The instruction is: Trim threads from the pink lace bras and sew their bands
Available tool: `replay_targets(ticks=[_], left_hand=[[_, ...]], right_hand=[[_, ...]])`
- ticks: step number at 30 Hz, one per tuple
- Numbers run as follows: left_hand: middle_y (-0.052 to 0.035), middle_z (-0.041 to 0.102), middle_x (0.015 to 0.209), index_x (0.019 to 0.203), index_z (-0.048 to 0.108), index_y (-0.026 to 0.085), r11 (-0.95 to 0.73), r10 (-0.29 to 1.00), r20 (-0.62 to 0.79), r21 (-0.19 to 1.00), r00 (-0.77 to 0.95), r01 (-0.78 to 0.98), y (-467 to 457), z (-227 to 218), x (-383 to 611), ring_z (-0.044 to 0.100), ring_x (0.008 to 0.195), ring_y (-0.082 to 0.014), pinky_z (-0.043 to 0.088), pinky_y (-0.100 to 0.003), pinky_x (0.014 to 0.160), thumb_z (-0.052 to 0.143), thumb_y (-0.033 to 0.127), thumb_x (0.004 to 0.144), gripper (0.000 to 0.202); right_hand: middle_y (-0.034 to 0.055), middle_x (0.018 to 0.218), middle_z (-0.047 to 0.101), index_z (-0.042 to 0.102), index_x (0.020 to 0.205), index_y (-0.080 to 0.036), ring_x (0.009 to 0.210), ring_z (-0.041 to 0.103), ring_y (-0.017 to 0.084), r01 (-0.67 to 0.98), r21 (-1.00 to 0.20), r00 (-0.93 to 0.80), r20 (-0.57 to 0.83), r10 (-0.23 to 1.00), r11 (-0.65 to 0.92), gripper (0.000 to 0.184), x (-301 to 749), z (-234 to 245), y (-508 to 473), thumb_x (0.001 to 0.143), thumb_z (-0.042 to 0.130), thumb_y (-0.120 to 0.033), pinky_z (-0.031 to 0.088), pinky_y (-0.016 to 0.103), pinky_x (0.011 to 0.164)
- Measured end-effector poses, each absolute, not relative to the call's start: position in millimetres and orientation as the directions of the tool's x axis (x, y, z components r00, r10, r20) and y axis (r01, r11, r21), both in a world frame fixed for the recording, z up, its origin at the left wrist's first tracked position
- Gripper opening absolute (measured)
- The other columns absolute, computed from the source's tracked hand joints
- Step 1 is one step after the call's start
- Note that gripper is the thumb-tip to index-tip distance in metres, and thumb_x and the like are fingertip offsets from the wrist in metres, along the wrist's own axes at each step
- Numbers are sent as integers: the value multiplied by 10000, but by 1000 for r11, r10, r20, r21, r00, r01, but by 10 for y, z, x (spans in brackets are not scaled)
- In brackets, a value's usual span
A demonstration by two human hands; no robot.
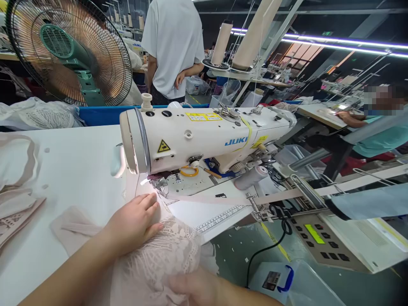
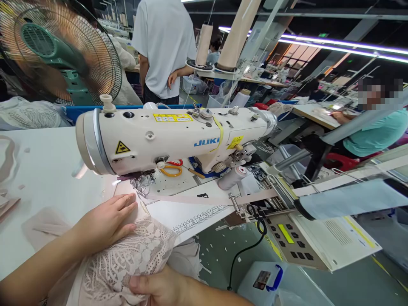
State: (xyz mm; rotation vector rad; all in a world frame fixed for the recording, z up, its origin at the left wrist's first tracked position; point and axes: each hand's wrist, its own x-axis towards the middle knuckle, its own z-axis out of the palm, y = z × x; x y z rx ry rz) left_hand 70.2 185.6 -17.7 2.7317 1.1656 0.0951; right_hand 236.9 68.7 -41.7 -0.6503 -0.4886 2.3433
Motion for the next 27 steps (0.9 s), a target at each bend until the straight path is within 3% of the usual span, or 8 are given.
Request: replay_targets(ticks=[7,13,22,24,27], left_hand=[[-170,516,1332,1150,609,136,-683,706,-82,181,703,708,1935,-106,723,483,1212,-317,462,-436,950,420,478,869,480],[-138,572,1266,1084,633,186,-703,689,-40,210,724,680,2012,-72,687,551,1129,-308,495,-439,892,394,475,880,427],[-144,553,1302,1203,588,152,-684,696,-138,171,705,709,2110,-61,633,517,1180,-306,474,-434,935,343,494,894,522],[-133,547,1311,1213,579,161,-673,695,-176,181,697,717,2120,-32,654,516,1182,-296,476,-421,932,326,493,898,523],[-106,565,1285,1170,590,201,-644,708,-173,240,685,726,2123,36,653,540,1152,-270,485,-392,910,301,493,899,492]], right_hand=[[126,999,683,665,1002,-93,1040,598,280,-449,-429,-723,-341,601,-784,531,2351,-318,779,605,734,-438,370,427,1000],[120,1032,676,656,981,-97,1019,611,266,-444,-405,-741,-335,582,-799,487,2292,-321,853,655,662,-459,390,408,978],[150,1030,676,621,1044,-56,1036,600,266,-402,-339,-806,-310,505,-850,607,2179,-564,930,697,551,-548,435,382,929],[140,1027,679,604,1081,-65,982,621,244,-419,-308,-808,-303,506,-854,616,2128,-606,946,691,559,-539,454,353,891],[127,913,702,608,1051,-49,745,658,176,-451,-260,-815,-272,512,-854,627,2080,-629,975,666,580,-543,491,260,718]])
